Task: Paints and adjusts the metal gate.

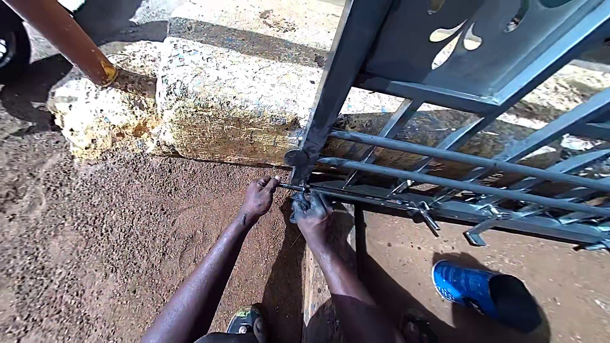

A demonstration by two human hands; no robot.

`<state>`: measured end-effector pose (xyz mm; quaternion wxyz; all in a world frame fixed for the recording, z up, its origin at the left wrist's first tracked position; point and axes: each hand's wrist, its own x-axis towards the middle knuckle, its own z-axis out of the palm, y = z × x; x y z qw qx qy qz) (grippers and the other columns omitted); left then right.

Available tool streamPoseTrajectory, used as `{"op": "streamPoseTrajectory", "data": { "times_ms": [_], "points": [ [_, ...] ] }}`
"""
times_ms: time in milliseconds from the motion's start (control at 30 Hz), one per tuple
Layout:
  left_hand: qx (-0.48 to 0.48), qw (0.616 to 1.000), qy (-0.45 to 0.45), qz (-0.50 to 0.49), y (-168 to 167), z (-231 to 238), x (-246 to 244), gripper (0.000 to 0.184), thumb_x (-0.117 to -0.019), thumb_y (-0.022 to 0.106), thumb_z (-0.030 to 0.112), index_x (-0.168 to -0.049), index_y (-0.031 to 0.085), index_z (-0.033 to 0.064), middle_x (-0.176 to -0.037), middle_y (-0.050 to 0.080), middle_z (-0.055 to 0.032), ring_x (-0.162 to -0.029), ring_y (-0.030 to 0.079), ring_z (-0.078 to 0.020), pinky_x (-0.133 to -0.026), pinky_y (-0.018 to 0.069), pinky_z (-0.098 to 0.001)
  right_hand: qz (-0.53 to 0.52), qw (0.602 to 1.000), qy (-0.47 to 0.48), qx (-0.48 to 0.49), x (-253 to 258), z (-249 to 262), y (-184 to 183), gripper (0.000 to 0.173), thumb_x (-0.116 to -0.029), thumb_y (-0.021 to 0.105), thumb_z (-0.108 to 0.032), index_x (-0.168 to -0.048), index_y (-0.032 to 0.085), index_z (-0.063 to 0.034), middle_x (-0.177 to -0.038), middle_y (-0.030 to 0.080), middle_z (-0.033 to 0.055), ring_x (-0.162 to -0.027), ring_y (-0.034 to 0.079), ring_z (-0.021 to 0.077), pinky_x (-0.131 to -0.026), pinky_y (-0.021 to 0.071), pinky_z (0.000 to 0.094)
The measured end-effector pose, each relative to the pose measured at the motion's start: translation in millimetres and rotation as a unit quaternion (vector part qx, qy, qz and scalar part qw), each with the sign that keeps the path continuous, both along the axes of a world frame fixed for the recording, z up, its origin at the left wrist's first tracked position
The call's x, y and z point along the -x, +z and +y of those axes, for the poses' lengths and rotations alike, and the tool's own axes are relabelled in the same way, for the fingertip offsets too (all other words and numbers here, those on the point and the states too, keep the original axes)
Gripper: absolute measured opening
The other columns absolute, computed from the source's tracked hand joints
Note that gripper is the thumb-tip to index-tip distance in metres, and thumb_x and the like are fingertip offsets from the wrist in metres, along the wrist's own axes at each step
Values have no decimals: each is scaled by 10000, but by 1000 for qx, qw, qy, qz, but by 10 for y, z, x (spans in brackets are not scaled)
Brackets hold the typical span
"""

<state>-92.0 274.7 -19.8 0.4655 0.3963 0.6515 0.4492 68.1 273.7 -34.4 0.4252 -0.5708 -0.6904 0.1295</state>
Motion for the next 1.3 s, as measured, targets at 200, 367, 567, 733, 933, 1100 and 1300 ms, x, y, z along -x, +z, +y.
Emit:
{"op": "streamPoseTrajectory", "data": {
  "times_ms": [200, 367, 567, 733, 933, 1100, 1300],
  "points": [
    [2, 1000, -17, 18, 44, 6, 33, 450, -1097, 493, 342, -729, 544, 88, -589, 406, -18, -508, 378, -137, -514, 332, -317, 573, 754, -102, 304, 336, -208, 122, 129, -1007, 573, 9, -1110, 650, 14, -883, 680, 83, -748, 660, 138, -692, 586, 295],
    [10, 996, -58, 71, 24, 59, 119, 464, -1095, 486, 362, -754, 575, 61, -640, 494, -63, -587, 481, -198, -589, 410, -416, 536, 724, -165, 402, 711, -101, 445, 197, -1053, 562, -91, -1187, 633, 35, -1058, 660, 146, -924, 608, 186, -831, 509, 327],
    [-20, 982, -134, 128, 9, 75, -75, 441, -1094, 482, 371, -857, 638, 34, -694, 576, -101, -646, 578, -250, -639, 489, -496, 536, 761, -84, 357, 267, -414, 276, 257, -941, 592, 111, -1194, 571, 66, -956, 653, 151, -771, 659, 176, -693, 593, 318],
    [-55, 982, -75, 167, 51, -46, -379, 325, -1062, 572, 304, -1149, 698, 17, -1042, 692, -163, -899, 680, -293, -862, 558, -511, 518, 799, -85, 294, -340, -275, 608, 180, -942, 560, 112, -1102, 615, 49, -941, 670, 136, -814, 670, 173, -721, 598, 315],
    [-125, 985, -75, 95, -32, -166, -541, 325, -984, 576, 40, -1294, 666, 6, -1207, 651, -180, -987, 669, -260, -880, 570, -434, 304, 947, 48, 91, -457, 68, 926, 306, -868, 649, 89, -1167, 680, 36, -1068, 722, 66, -943, 698, 86, -844, 600, 257],
    [-25, 996, -73, 51, -182, -541, -522, 395, -940, 563, 100, -1323, 648, 53, -1186, 669, -95, -890, 660, -167, -776, 565, -362, -324, 910, 224, -127, -112, 351, 743, 167, -851, 680, -77, -958, 808, -84, -1021, 759, 150, -965, 706, 370, -840, 537, 561],
    [25, 1000, -13, 9, -302, -1263, -617, 384, -906, 559, 100, -1263, 653, -4, -1114, 687, -103, -880, 666, -144, -776, 564, -307, -606, 660, 369, 247, 368, 220, 800, 312, -1039, 413, 45, -1256, 637, 38, -1265, 637, 245, -1203, 604, 412, -1002, 485, 545]
  ]
}}
